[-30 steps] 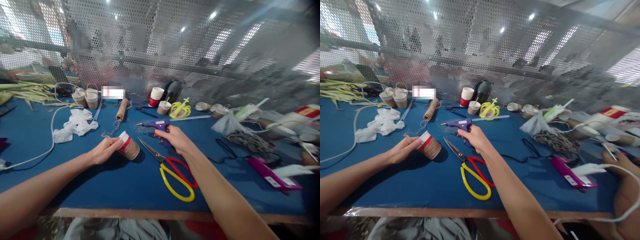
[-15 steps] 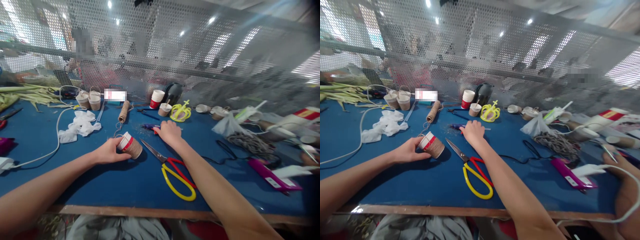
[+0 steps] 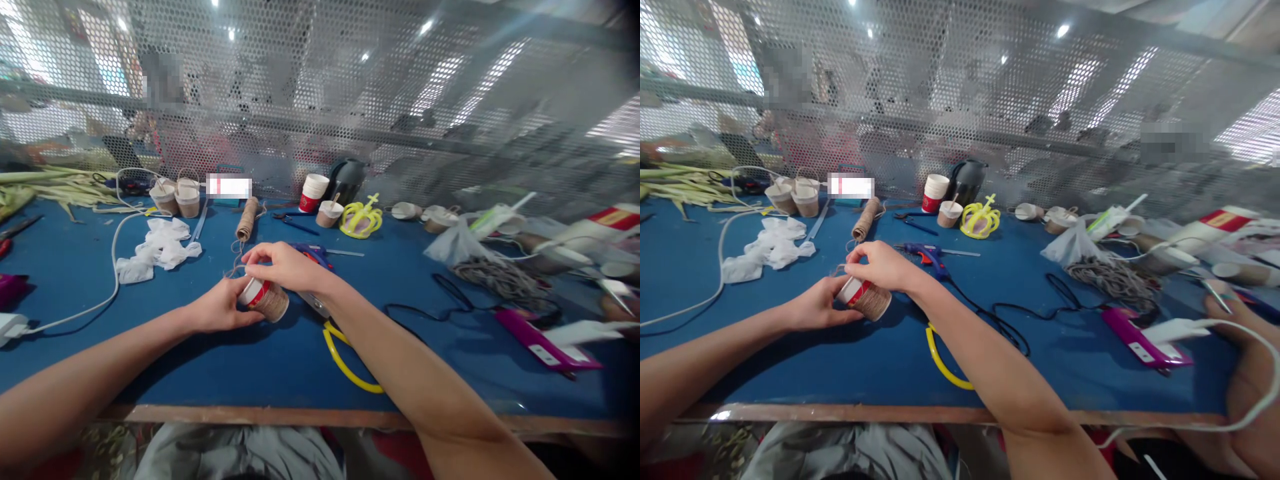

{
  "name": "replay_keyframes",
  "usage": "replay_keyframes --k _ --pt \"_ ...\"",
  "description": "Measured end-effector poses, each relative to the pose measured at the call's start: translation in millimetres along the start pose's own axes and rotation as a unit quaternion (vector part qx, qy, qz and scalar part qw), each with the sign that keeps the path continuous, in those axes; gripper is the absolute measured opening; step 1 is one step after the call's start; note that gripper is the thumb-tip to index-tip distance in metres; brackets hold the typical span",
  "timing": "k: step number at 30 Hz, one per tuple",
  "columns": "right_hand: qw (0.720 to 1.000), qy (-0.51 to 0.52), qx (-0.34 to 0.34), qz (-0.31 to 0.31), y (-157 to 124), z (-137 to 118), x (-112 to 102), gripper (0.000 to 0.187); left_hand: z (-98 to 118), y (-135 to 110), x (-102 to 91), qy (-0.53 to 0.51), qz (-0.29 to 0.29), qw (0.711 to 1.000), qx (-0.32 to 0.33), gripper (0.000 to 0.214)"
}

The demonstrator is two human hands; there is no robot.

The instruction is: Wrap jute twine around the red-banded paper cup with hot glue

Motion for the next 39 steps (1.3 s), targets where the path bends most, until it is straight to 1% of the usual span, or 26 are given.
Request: replay_keyframes --k 2,5,8,13,19,24,29,34,39 --pt "0.995 0.088 0.023 0.044 -8 6 -7 0.008 1 -1 1.4 -0.037 -0.003 0.999 -0.008 0.028" --pt "0.975 0.194 0.050 0.098 -24 15 -17 0.013 3 -2 3.8 -0.110 -0.006 0.994 -0.010 0.031" --pt "0.966 0.214 0.053 0.137 -40 18 -26 0.015 7 -4 7.1 -0.153 -0.016 0.988 -0.008 0.032" --pt "0.954 0.228 0.075 0.181 -57 25 -32 0.016 12 -9 11.2 -0.158 -0.020 0.987 -0.014 0.029" --pt "0.949 0.248 0.085 0.177 -62 29 -27 0.019 17 -12 12.0 -0.139 -0.020 0.990 0.002 0.026" --pt "0.944 0.265 0.093 0.175 -64 33 -22 0.018 25 -13 9.4 -0.101 -0.020 0.994 0.027 0.022" --pt "0.940 0.282 0.101 0.166 -65 36 -17 0.017 31 -15 6.6 -0.053 -0.008 0.997 0.054 0.019" --pt "0.939 0.291 0.109 0.151 -65 38 -12 0.017 35 -17 4.8 -0.020 0.003 0.997 0.071 0.021" --pt "0.943 0.283 0.098 0.145 -66 36 -10 0.018 41 -19 1.7 0.020 0.022 0.994 0.107 0.018"
Point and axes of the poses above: each hand's wrist, its own y-axis towards the middle knuckle, its own x-axis out of the palm, z = x × y, the point moved 8 cm from there along y, towards the middle knuckle, and after that the axes turned 7 degrees about y, right-handed, at the moved point
